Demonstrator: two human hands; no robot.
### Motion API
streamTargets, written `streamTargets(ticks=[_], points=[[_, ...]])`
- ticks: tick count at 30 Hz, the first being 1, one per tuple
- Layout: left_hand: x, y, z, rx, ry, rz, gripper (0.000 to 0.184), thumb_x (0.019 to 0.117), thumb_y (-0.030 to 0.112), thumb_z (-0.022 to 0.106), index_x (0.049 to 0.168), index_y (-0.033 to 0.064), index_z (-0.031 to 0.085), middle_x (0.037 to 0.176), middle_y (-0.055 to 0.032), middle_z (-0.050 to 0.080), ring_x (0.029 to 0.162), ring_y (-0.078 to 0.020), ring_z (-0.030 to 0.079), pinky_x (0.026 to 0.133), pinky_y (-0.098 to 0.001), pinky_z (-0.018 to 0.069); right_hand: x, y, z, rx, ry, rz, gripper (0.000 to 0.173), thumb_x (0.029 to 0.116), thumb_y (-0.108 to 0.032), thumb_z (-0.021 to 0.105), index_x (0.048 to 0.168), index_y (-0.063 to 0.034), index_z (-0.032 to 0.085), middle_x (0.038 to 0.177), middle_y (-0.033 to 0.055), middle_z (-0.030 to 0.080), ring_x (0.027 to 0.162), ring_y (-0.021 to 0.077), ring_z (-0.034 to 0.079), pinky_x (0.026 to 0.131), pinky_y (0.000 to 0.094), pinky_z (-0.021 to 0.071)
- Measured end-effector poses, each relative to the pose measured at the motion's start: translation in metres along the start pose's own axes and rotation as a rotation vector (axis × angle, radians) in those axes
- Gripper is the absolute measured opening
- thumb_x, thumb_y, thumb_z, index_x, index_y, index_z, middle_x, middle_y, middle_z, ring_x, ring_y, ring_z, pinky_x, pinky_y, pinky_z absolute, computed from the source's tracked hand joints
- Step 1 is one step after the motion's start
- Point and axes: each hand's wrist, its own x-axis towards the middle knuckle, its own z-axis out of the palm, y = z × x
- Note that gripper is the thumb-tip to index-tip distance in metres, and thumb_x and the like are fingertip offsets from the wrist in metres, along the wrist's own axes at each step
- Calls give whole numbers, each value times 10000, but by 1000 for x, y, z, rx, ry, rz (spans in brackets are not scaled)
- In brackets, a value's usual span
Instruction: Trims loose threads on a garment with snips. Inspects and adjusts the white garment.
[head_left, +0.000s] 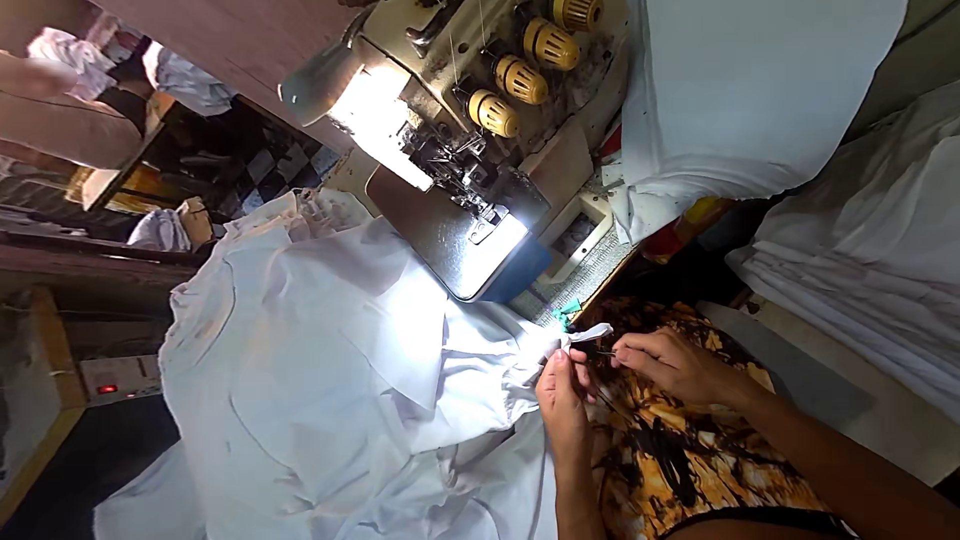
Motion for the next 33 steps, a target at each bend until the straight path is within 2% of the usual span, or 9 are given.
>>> streamTargets(ticks=[2, 5, 8, 12, 17, 22, 27, 33], points=[[-1, 1, -3, 35, -8, 22, 424, 1104, 151, 255, 893, 41, 606, 593, 51, 542, 477, -10, 517, 455, -152, 451, 2, -2, 9, 91, -47, 88, 444, 1095, -377, 379, 992, -94, 706, 624, -87, 457, 536, -28, 414, 524, 167, 362], [1, 0, -4, 94, -6, 61, 415, 1102, 150, 256, 859, 62, 581, 601, 62, 529, 489, 0, 516, 463, -141, 452, 8, -5, 23, 173, -35, 182, 464, 1089, -398, 366, 970, -115, 715, 620, -118, 458, 541, -37, 419, 544, 169, 375], [1, -2, -4, 102, -27, 79, 402, 1096, 134, 275, 834, 69, 573, 610, 60, 534, 495, 11, 501, 467, -130, 435, 15, -5, 32, 254, 0, 206, 443, 1074, -415, 404, 864, -138, 680, 587, -139, 432, 512, -46, 402, 511, 167, 352], [1, -5, -5, 133, -43, 143, 382, 1092, 126, 319, 822, 82, 586, 639, 76, 547, 504, 36, 464, 476, -116, 400, 24, -9, 35, 279, 38, 168, 425, 1058, -386, 458, 745, -141, 608, 589, -126, 421, 526, -42, 403, 520, 167, 338], [2, -5, -6, 147, -44, 169, 372, 1088, 130, 333, 814, 91, 581, 635, 78, 533, 490, 36, 434, 464, -120, 375, 36, -8, 34, 479, -14, 164, 364, 1057, -317, 464, 789, -153, 648, 563, -154, 434, 472, -63, 371, 455, 143, 303], [3, -3, -8, 136, -52, 193, 367, 1091, 137, 331, 824, 92, 579, 602, 85, 487, 482, 29, 420, 464, -126, 368, 40, -4, 25, 658, -152, 245, 380, 1071, -304, 442, 809, -135, 660, 523, -138, 432, 408, -52, 329, 385, 144, 250], [2, -3, -8, 165, -71, 208, 356, 1089, 122, 340, 829, 88, 581, 634, 78, 545, 496, 39, 431, 468, -119, 367, 41, -4, 22, 697, -212, 244, 377, 1072, -308, 439, 806, -143, 648, 536, -133, 445, 415, -48, 337, 388, 145, 248], [2, -6, -8, 222, -75, 223, 347, 1088, 129, 351, 838, 92, 590, 657, 88, 532, 504, 44, 425, 471, -117, 365, 50, -10, 24, 772, -195, 233, 378, 1069, -287, 439, 765, -163, 627, 527, -139, 449, 402, -56, 329, 377, 137, 244]])
